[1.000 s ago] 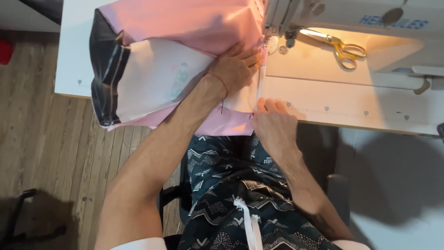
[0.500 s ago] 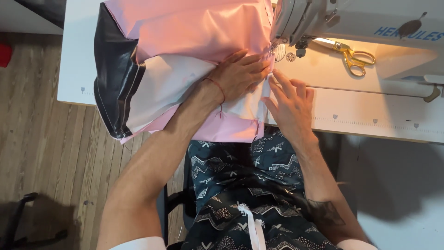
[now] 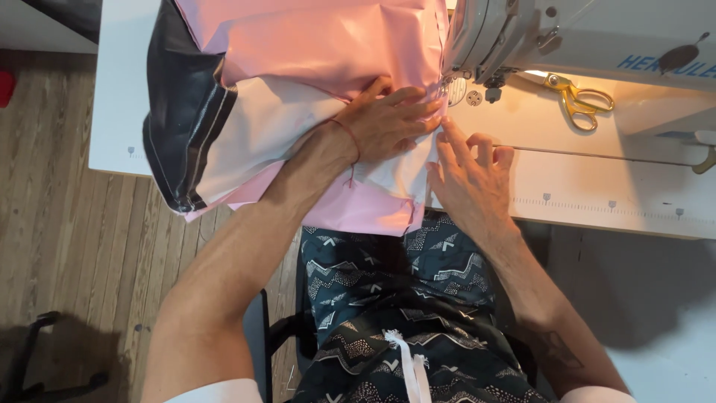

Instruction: Sewing together pieces of material to assemble a bag using an industrial sewing machine.

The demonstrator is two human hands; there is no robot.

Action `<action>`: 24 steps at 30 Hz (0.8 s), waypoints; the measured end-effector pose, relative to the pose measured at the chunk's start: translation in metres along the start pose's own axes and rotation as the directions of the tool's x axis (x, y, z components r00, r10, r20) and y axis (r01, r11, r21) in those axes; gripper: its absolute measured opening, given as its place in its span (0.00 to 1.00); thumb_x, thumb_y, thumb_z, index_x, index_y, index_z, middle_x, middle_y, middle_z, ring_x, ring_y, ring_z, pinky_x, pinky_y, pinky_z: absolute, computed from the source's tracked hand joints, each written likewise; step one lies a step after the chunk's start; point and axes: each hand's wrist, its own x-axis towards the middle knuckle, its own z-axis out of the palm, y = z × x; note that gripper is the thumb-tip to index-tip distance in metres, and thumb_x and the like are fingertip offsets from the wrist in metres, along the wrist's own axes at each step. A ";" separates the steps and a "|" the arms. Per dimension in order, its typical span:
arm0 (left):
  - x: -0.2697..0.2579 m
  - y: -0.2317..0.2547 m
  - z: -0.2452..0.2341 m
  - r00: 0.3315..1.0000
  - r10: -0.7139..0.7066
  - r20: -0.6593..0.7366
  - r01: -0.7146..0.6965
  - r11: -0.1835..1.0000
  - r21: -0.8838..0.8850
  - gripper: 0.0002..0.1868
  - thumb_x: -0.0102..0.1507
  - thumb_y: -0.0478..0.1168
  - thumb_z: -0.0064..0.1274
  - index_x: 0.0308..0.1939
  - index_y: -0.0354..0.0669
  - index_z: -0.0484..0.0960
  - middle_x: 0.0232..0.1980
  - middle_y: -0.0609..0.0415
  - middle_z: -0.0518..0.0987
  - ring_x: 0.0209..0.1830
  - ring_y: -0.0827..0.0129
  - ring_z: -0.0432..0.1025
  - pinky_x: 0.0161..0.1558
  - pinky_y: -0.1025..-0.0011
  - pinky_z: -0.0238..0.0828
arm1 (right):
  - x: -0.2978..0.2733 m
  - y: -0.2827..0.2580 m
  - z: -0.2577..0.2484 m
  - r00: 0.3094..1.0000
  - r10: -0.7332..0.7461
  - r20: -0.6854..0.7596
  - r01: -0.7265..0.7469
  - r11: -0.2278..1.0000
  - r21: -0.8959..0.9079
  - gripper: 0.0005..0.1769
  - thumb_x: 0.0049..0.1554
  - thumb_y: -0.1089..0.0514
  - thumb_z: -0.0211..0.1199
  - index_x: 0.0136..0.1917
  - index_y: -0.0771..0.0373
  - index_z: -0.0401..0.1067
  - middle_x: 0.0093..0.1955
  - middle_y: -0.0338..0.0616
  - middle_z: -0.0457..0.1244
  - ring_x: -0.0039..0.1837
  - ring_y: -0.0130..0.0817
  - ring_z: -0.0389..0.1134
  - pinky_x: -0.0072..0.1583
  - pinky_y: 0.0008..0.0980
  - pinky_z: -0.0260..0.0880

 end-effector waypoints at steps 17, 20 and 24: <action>-0.002 -0.006 -0.004 0.990 0.072 -0.125 -0.060 0.994 0.097 0.29 0.63 0.57 0.56 0.68 0.61 0.73 0.74 0.68 0.63 0.69 0.65 0.55 0.44 0.42 0.64 | 0.000 -0.008 0.016 0.994 0.103 0.024 -0.105 0.990 0.097 0.28 0.58 0.47 0.68 0.66 0.64 0.72 0.81 0.41 0.55 0.65 0.41 0.56 0.60 0.47 0.54; 0.000 -0.007 -0.003 0.991 0.072 -0.114 -0.058 0.991 0.117 0.28 0.64 0.57 0.55 0.67 0.61 0.73 0.75 0.66 0.62 0.69 0.62 0.54 0.44 0.41 0.64 | 0.000 -0.003 0.018 0.996 0.090 0.006 -0.090 0.984 0.154 0.28 0.58 0.47 0.69 0.65 0.65 0.72 0.82 0.40 0.54 0.66 0.41 0.56 0.61 0.46 0.54; -0.005 -0.009 -0.002 0.996 0.062 -0.066 -0.059 0.997 0.046 0.27 0.66 0.56 0.54 0.68 0.59 0.71 0.77 0.63 0.61 0.72 0.60 0.52 0.51 0.37 0.63 | 0.003 -0.003 0.012 0.996 0.085 0.010 -0.085 0.977 0.197 0.25 0.58 0.48 0.69 0.63 0.63 0.73 0.81 0.38 0.56 0.66 0.42 0.57 0.62 0.46 0.54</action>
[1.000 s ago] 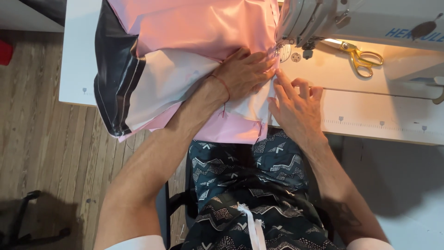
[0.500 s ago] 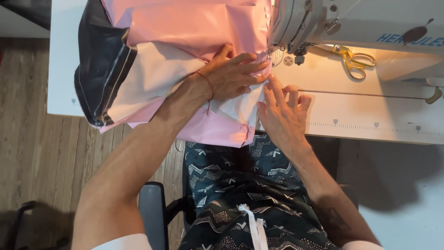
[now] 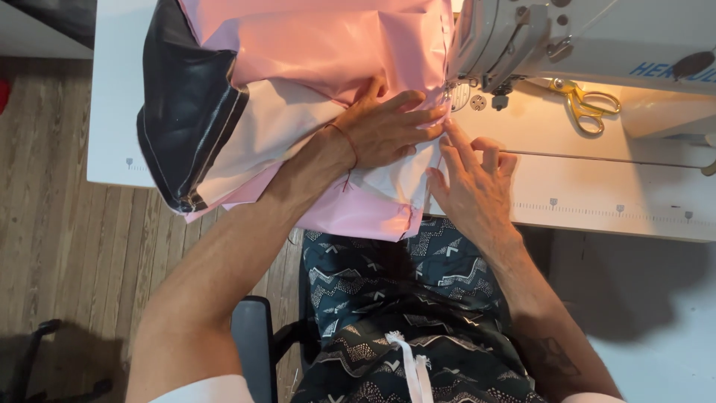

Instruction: Sewing together pieces of material to assemble a bag using an industrial sewing machine.

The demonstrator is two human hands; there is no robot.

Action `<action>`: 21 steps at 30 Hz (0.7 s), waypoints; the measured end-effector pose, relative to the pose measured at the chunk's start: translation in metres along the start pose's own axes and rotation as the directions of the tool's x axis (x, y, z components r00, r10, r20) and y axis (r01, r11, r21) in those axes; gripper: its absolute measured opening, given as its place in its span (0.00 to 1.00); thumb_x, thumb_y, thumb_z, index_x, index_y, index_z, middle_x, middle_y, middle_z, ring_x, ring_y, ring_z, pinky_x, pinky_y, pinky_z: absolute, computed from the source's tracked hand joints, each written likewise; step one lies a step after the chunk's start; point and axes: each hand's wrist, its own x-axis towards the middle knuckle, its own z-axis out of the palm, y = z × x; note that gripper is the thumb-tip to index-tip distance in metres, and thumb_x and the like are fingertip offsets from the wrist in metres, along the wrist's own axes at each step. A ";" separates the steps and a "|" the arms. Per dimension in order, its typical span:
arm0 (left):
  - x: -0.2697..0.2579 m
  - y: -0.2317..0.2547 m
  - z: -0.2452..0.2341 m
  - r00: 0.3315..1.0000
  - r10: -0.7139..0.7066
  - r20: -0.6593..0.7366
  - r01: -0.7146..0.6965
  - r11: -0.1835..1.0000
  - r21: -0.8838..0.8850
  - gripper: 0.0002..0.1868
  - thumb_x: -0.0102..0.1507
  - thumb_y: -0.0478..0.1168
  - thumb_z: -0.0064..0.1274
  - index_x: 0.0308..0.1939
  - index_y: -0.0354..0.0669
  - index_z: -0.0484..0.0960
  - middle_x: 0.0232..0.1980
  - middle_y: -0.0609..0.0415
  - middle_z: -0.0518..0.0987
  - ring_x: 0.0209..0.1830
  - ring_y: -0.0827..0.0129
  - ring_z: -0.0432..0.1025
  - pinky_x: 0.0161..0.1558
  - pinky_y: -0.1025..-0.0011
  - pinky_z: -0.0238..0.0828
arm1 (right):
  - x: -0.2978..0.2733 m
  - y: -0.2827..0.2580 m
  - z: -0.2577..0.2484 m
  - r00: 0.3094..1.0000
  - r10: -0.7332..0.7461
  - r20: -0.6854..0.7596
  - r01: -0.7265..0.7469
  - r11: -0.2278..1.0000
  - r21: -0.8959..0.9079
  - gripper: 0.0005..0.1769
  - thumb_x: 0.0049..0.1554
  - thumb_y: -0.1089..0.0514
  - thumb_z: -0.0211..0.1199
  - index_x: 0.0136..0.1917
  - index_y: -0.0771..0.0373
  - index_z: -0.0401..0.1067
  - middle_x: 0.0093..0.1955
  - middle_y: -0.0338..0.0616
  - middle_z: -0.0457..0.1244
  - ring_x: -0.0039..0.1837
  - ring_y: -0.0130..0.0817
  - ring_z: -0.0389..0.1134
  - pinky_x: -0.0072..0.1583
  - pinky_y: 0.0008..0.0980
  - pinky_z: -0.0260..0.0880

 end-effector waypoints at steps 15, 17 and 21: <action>-0.007 0.000 0.000 0.999 0.020 -0.033 -0.023 0.997 -0.070 0.28 0.70 0.53 0.50 0.72 0.53 0.69 0.79 0.63 0.61 0.81 0.67 0.51 0.71 0.33 0.51 | 0.001 -0.001 0.001 1.000 -0.005 -0.010 0.004 0.997 -0.075 0.27 0.56 0.48 0.69 0.64 0.64 0.73 0.80 0.37 0.58 0.64 0.41 0.58 0.61 0.46 0.54; -0.006 0.000 0.002 0.999 0.021 -0.033 -0.023 0.997 -0.072 0.28 0.70 0.53 0.50 0.72 0.53 0.69 0.79 0.62 0.61 0.80 0.67 0.51 0.71 0.33 0.52 | 0.002 0.000 0.002 1.000 -0.002 -0.004 0.001 0.997 -0.083 0.26 0.56 0.48 0.69 0.64 0.63 0.73 0.80 0.37 0.58 0.64 0.41 0.58 0.61 0.46 0.54; -0.005 -0.002 0.008 1.000 0.023 -0.022 -0.024 0.996 -0.084 0.28 0.69 0.54 0.51 0.72 0.54 0.68 0.78 0.60 0.61 0.80 0.66 0.51 0.70 0.32 0.52 | 0.002 -0.001 0.002 1.000 -0.009 -0.002 0.009 0.996 -0.093 0.26 0.57 0.49 0.69 0.64 0.63 0.72 0.81 0.37 0.57 0.64 0.41 0.57 0.61 0.46 0.54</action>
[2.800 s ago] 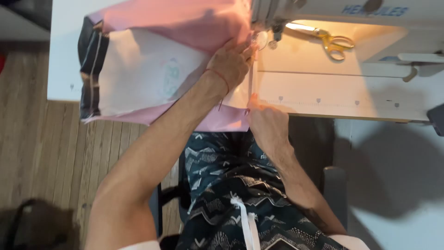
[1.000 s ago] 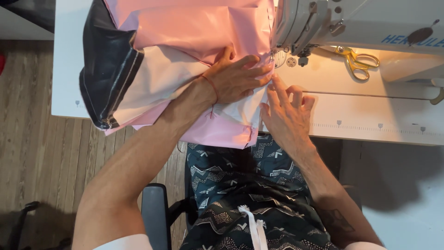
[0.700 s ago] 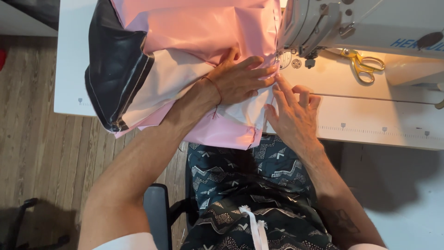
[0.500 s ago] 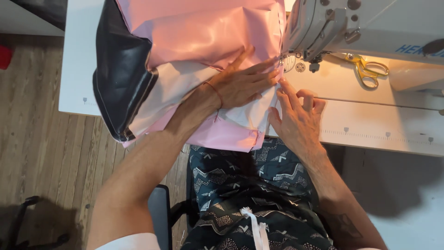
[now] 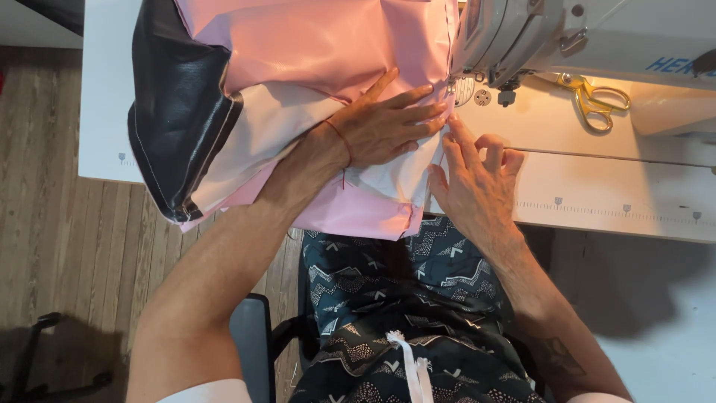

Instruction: Sewing together pieces of material to assemble a bag using an industrial sewing machine.

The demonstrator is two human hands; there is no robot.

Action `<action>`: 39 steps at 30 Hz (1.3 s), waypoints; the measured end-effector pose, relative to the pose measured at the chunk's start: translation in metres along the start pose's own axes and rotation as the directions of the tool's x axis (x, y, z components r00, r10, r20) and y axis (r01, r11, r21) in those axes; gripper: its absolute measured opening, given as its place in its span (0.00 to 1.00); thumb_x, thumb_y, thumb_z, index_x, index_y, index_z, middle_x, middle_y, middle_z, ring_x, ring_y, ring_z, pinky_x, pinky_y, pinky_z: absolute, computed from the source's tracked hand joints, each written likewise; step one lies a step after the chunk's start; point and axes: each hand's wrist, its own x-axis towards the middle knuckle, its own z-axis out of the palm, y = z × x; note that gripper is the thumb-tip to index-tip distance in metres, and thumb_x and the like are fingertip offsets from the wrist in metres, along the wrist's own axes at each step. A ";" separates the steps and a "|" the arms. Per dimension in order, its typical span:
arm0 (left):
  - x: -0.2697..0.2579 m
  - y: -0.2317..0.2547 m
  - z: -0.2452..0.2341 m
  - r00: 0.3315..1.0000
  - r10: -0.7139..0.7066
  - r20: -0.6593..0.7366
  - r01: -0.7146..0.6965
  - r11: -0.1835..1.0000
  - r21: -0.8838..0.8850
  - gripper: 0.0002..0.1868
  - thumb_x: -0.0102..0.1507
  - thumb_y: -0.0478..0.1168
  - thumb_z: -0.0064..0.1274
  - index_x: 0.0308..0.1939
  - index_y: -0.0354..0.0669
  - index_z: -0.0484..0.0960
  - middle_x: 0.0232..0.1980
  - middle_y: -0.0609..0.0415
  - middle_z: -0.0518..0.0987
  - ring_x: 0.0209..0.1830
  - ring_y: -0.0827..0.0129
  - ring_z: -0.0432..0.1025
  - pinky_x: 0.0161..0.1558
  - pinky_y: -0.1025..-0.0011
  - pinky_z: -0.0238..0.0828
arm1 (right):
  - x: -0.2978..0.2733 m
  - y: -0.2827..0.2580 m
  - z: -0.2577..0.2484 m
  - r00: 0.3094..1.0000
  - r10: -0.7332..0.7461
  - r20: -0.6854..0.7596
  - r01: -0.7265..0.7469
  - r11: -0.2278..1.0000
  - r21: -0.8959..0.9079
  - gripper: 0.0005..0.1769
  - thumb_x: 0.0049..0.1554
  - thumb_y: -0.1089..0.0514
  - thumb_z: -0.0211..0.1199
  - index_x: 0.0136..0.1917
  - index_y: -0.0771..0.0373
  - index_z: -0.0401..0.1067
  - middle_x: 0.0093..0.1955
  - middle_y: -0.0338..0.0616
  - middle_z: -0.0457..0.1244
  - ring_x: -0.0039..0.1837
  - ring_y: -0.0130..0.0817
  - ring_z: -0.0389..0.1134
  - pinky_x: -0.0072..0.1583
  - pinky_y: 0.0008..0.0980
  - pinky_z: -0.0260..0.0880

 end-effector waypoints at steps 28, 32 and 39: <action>0.018 -0.027 0.015 1.000 -0.009 -0.030 0.010 0.999 0.032 0.29 0.69 0.54 0.54 0.72 0.52 0.72 0.73 0.56 0.68 0.78 0.64 0.55 0.68 0.30 0.53 | 0.018 0.016 0.016 1.000 0.009 -0.004 -0.009 1.000 -0.009 0.25 0.59 0.49 0.69 0.66 0.61 0.73 0.82 0.35 0.57 0.62 0.39 0.56 0.60 0.46 0.54; 0.019 -0.030 0.021 0.998 -0.033 -0.061 0.036 0.998 0.047 0.26 0.69 0.54 0.54 0.69 0.52 0.76 0.74 0.61 0.69 0.78 0.64 0.55 0.68 0.30 0.52 | 0.020 0.017 0.017 0.999 0.024 -0.035 -0.025 0.999 -0.027 0.28 0.59 0.48 0.69 0.70 0.59 0.73 0.78 0.37 0.57 0.64 0.42 0.56 0.60 0.48 0.54; 0.023 -0.027 0.011 0.998 -0.034 -0.060 0.039 0.994 0.099 0.24 0.69 0.53 0.53 0.67 0.52 0.78 0.73 0.63 0.71 0.75 0.65 0.58 0.71 0.33 0.50 | 0.023 0.022 0.021 0.999 0.037 0.007 -0.037 0.999 -0.020 0.29 0.59 0.48 0.69 0.71 0.58 0.72 0.73 0.35 0.58 0.65 0.41 0.56 0.61 0.48 0.54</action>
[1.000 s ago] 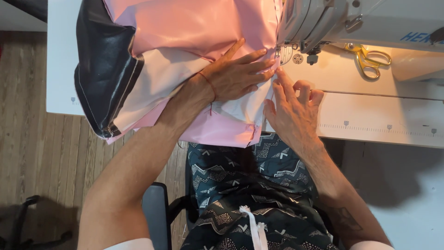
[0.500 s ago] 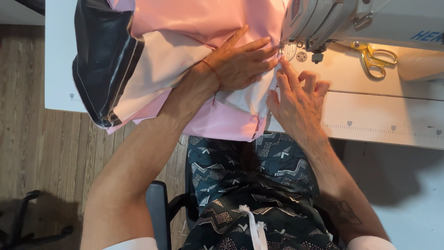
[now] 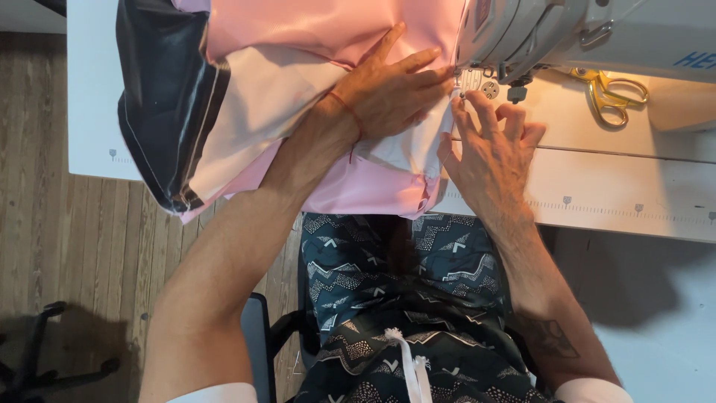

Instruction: Sewing together pieces of material to assemble a bag using an industrial sewing machine.

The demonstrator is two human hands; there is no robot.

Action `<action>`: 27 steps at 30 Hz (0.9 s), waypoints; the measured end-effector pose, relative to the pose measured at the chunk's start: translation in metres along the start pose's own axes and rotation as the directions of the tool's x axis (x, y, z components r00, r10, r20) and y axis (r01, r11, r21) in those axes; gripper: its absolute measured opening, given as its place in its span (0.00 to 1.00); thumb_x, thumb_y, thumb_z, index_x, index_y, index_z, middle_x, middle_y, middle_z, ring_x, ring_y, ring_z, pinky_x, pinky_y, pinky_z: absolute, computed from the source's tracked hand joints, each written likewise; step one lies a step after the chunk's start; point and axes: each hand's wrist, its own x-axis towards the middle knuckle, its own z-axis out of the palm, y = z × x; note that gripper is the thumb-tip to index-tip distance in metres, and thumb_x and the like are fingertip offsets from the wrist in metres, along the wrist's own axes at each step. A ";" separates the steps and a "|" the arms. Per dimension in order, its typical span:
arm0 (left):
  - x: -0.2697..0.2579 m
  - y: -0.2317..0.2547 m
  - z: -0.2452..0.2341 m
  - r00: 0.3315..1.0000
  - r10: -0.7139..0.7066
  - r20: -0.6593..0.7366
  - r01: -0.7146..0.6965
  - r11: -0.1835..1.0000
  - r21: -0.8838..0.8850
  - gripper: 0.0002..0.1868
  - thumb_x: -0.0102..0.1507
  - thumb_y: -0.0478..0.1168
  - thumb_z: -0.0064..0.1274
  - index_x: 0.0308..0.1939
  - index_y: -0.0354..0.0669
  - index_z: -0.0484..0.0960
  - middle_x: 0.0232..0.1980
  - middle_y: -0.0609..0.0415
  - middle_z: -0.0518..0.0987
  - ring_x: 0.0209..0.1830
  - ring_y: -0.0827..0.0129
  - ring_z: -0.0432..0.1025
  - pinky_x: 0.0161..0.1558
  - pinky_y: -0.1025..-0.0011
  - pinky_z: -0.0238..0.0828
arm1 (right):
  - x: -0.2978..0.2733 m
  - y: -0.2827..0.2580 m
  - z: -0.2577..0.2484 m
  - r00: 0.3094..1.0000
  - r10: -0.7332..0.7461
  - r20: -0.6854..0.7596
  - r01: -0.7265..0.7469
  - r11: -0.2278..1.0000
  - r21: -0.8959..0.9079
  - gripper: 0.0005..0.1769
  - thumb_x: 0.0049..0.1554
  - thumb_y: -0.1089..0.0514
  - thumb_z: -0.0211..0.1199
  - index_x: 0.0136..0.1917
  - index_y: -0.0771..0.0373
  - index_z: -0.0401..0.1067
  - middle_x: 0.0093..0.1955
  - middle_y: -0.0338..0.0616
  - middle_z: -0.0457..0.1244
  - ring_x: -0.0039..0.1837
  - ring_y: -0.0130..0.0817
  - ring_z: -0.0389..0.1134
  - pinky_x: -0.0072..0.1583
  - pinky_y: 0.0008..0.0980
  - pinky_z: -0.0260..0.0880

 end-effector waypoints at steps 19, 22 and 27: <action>-0.007 -0.005 -0.001 0.999 0.009 -0.045 -0.012 0.997 -0.074 0.23 0.67 0.49 0.53 0.65 0.51 0.78 0.68 0.63 0.75 0.72 0.76 0.63 0.67 0.33 0.52 | -0.008 -0.006 0.007 0.992 -0.009 -0.128 0.010 1.000 0.008 0.28 0.59 0.50 0.70 0.70 0.61 0.74 0.74 0.31 0.60 0.66 0.36 0.57 0.64 0.44 0.55; -0.014 0.007 -0.002 0.999 -0.007 -0.039 0.004 0.996 -0.085 0.23 0.67 0.49 0.53 0.65 0.51 0.78 0.68 0.63 0.75 0.71 0.76 0.63 0.67 0.34 0.52 | -0.009 -0.006 0.006 0.996 0.000 -0.087 0.004 0.999 0.050 0.28 0.59 0.50 0.70 0.70 0.61 0.74 0.75 0.31 0.60 0.65 0.37 0.58 0.64 0.44 0.55; -0.013 0.004 -0.002 0.999 -0.012 -0.030 0.008 0.994 -0.105 0.23 0.67 0.49 0.54 0.65 0.51 0.78 0.67 0.63 0.75 0.71 0.76 0.63 0.68 0.36 0.53 | -0.007 -0.005 0.005 0.995 0.012 -0.097 -0.004 0.997 0.074 0.29 0.58 0.50 0.70 0.70 0.61 0.74 0.76 0.30 0.60 0.65 0.37 0.58 0.64 0.43 0.55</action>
